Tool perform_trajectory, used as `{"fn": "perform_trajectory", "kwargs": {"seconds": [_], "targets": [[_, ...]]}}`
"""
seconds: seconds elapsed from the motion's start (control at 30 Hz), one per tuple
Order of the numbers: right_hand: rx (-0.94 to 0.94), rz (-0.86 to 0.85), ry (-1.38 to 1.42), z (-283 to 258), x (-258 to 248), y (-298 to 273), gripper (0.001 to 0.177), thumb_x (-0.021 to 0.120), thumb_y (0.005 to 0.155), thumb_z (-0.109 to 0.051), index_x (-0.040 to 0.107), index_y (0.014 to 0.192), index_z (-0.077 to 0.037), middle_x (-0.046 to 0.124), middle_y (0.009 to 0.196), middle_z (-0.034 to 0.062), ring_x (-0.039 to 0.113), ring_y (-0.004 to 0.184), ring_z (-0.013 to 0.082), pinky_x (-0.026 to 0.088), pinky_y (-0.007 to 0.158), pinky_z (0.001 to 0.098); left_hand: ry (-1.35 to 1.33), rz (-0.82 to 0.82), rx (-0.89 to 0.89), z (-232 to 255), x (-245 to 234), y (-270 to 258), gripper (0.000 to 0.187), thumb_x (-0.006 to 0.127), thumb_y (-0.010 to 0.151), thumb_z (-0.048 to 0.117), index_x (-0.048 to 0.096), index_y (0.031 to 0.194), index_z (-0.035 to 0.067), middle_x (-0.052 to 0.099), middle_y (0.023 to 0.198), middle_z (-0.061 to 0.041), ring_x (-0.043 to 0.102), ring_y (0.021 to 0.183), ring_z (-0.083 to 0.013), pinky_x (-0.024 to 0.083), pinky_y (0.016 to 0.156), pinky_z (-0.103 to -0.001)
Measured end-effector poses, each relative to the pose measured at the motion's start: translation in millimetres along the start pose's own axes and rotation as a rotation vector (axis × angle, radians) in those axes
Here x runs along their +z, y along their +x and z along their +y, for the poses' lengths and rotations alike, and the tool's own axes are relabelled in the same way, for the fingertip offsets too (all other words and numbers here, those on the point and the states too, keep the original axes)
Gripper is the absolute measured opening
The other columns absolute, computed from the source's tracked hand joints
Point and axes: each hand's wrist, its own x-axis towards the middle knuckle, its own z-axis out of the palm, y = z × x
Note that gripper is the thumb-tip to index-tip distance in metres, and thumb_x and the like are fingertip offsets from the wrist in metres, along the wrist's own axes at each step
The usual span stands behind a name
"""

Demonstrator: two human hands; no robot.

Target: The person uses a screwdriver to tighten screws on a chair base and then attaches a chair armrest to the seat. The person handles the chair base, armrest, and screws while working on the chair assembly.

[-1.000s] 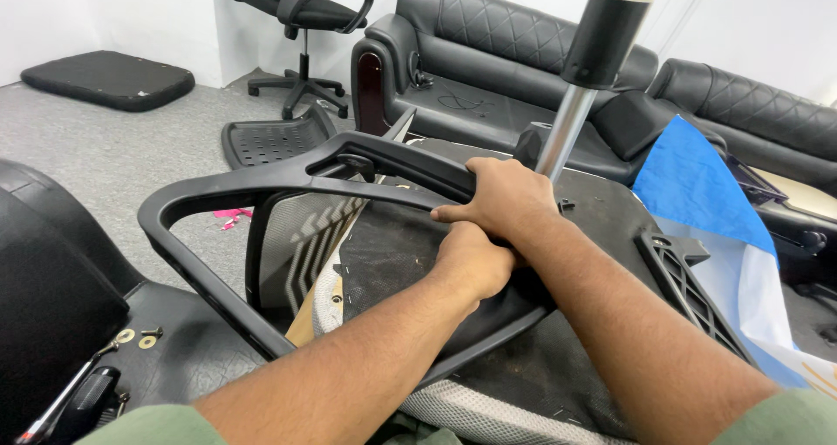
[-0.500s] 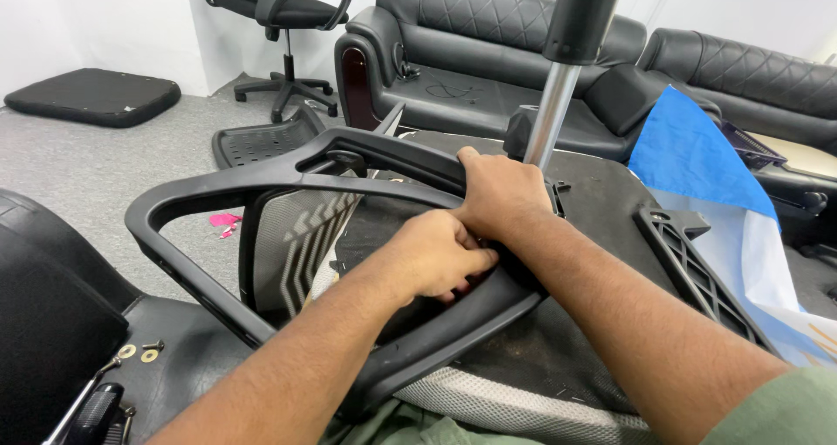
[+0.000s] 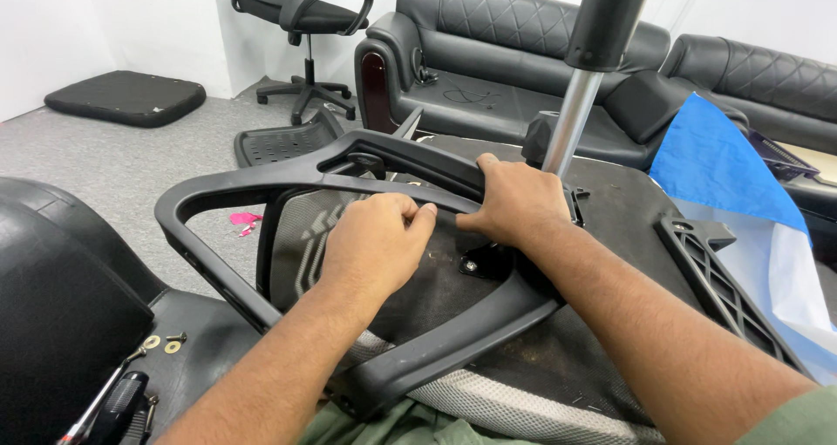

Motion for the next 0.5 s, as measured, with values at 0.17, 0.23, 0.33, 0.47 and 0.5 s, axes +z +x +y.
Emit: {"fn": "perform_trajectory", "kwargs": {"seconds": [0.17,0.23,0.33,0.47,0.5], "targets": [[0.005,-0.008,-0.003,0,1,0,0.069,0.082,0.073,-0.054,0.059,0.12,-0.009,0.075,0.103,0.0135,0.073,0.102,0.0304,0.058,0.09,0.0445,-0.016,-0.016,-0.063,-13,-1,-9,0.036,0.057,0.096,0.043,0.077,0.089,0.014,0.077,0.07,-0.006,0.076,0.074,-0.0279,0.057,0.075,-0.042],[-0.006,0.006,0.008,1,1,0,0.07,0.083,0.072,-0.053,0.059,0.121,-0.009,0.075,0.103,0.0138,0.073,0.101,0.0305,0.058,0.09,0.0443,-0.068,0.026,-0.065,-20,-4,-13,0.034,0.056,0.096,0.041,0.077,0.09,0.014,0.079,0.07,-0.005,0.077,0.074,-0.0262,0.057,0.075,-0.041],[-0.021,0.023,0.011,3,1,0,0.067,0.083,0.073,-0.052,0.059,0.119,-0.009,0.074,0.103,0.0137,0.072,0.101,0.0314,0.058,0.089,0.045,-0.137,0.189,-0.044,-33,-10,-21,0.028,0.06,0.093,0.037,0.077,0.094,0.014,0.079,0.074,-0.004,0.075,0.074,-0.0258,0.056,0.071,-0.042],[-0.012,-0.013,0.021,2,1,0,0.063,0.082,0.075,-0.05,0.059,0.118,-0.009,0.073,0.102,0.0121,0.073,0.098,0.0289,0.058,0.089,0.0436,-0.26,0.397,-0.106,-58,-19,-37,0.022,0.064,0.095,0.028,0.074,0.097,0.009,0.076,0.078,-0.003,0.077,0.074,-0.0215,0.057,0.072,-0.038],[-0.013,-0.018,0.02,2,0,0,0.062,0.082,0.075,-0.049,0.059,0.117,-0.009,0.073,0.101,0.0122,0.073,0.098,0.0288,0.058,0.089,0.0434,-0.22,0.477,-0.073,-66,-19,-42,0.02,0.066,0.096,0.026,0.074,0.097,0.008,0.076,0.082,-0.005,0.074,0.082,-0.0233,0.055,0.077,-0.039]]}}
